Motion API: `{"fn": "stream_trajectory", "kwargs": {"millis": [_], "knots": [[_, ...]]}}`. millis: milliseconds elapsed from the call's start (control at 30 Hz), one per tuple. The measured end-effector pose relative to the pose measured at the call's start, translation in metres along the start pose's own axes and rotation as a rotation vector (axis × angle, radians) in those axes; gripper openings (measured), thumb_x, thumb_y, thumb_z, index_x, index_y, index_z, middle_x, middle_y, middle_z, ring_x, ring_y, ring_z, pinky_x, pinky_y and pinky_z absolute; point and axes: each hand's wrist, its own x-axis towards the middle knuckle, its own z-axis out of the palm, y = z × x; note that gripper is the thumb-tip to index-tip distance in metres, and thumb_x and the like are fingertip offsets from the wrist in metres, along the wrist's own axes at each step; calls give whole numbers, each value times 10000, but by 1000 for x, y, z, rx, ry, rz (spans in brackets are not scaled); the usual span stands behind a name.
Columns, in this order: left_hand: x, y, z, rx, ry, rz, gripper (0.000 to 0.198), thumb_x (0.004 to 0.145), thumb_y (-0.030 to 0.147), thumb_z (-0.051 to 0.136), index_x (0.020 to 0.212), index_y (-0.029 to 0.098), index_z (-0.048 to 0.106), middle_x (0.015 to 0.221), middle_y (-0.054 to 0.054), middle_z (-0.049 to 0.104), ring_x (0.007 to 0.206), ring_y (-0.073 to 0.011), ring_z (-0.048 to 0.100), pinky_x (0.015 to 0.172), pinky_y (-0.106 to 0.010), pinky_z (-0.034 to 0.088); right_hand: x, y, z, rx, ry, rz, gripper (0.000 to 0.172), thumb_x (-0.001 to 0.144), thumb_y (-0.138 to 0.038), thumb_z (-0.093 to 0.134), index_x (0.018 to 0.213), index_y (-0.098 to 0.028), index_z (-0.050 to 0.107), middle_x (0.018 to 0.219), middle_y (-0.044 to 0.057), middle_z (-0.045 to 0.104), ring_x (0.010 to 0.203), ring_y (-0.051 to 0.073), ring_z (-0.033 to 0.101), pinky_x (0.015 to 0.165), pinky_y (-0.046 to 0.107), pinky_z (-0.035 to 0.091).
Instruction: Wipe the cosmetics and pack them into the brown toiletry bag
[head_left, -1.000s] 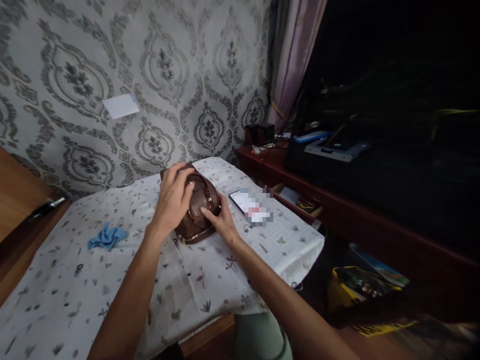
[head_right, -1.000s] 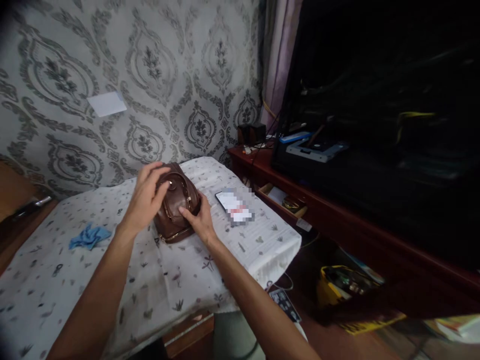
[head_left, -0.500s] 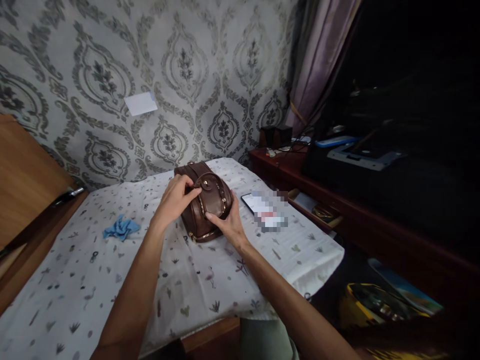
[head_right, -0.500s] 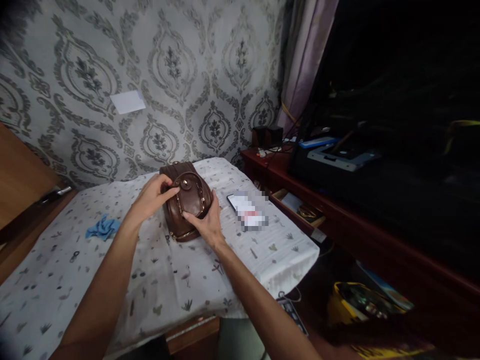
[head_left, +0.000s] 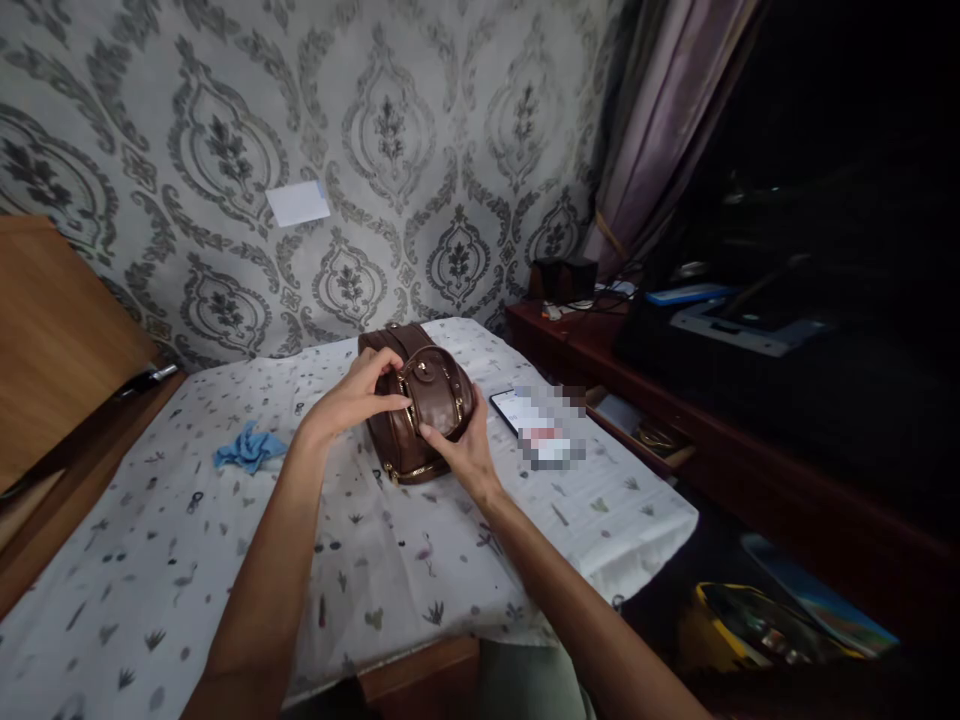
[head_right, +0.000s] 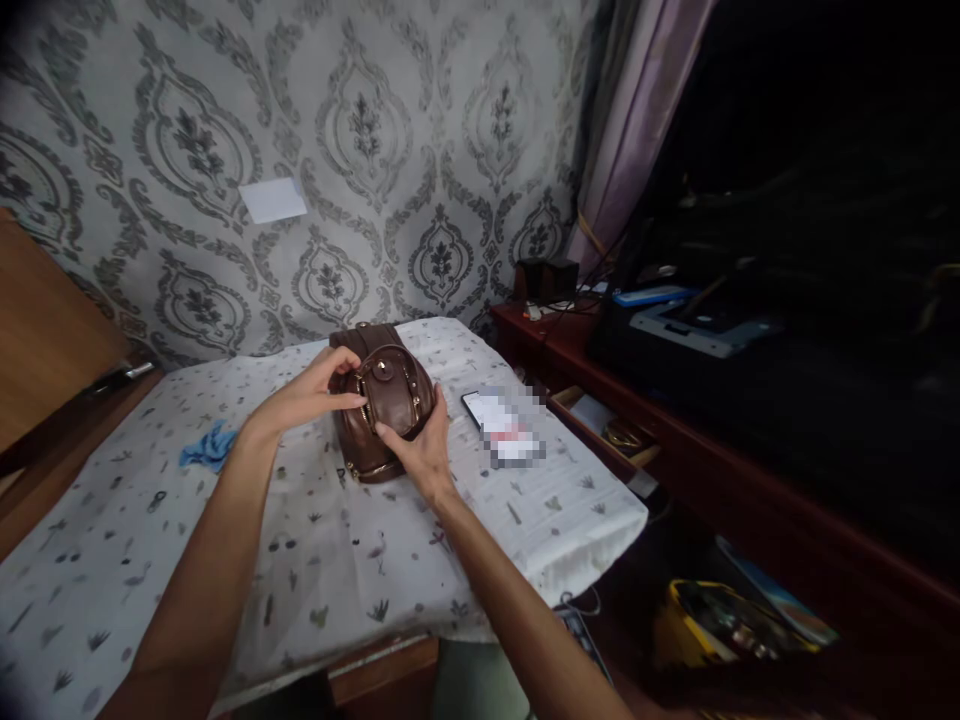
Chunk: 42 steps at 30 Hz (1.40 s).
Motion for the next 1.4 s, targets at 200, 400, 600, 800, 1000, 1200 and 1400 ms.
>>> {"fn": "stream_trajectory", "kwargs": {"millis": [200, 400, 600, 800, 1000, 1200, 1400], "knots": [[3, -2, 1, -17, 3, 11, 308, 753, 353, 684, 986, 238, 519, 1011, -22, 444, 1027, -229, 464, 862, -326, 413, -5, -6, 3, 2, 21, 17, 1052, 706, -600, 760, 1524, -151, 274, 1533, 187, 401, 1436, 338, 373, 1195, 532, 298], [3, -2, 1, 30, 31, 4, 332, 722, 327, 715, 990, 236, 540, 1013, -22, 466, 995, -220, 479, 801, -306, 423, -5, -9, 5, -47, 53, 4, 1044, 690, -576, 774, 1513, -156, 287, 1503, 183, 437, 1404, 336, 408, 1175, 523, 325], [7, 0, 8, 88, 172, 14, 193, 817, 380, 655, 901, 214, 602, 961, -22, 548, 930, -206, 542, 767, -306, 433, -5, -14, 6, -52, 79, 50, 1041, 655, -576, 793, 1487, -173, 314, 1491, 182, 426, 1403, 369, 391, 1187, 570, 280], [13, 6, 22, 179, 380, -23, 83, 838, 253, 605, 775, 200, 594, 783, 3, 609, 750, -170, 557, 724, -303, 428, -7, -14, 5, -40, 80, 63, 1046, 642, -574, 805, 1487, -185, 327, 1489, 172, 430, 1398, 373, 386, 1189, 577, 272], [5, 17, 22, 226, 374, -18, 63, 841, 244, 577, 793, 204, 577, 738, 5, 599, 689, -174, 542, 657, -307, 386, -7, -13, 5, -49, 76, 56, 1031, 649, -595, 798, 1473, -170, 347, 1466, 178, 454, 1382, 361, 408, 1182, 563, 290], [-1, 24, 18, 217, 266, -9, 76, 806, 233, 567, 744, 209, 529, 686, 24, 534, 677, -167, 515, 636, -295, 371, -7, -12, 5, -43, 79, 45, 1031, 651, -611, 790, 1471, -165, 350, 1471, 180, 450, 1385, 361, 407, 1183, 563, 290], [0, 21, 16, 66, 143, -19, 107, 814, 265, 549, 744, 211, 490, 675, 35, 527, 651, -155, 525, 623, -282, 396, -8, -12, 5, -25, 77, 51, 1069, 653, -634, 787, 1495, -164, 326, 1498, 185, 433, 1404, 360, 395, 1193, 566, 281]]}}
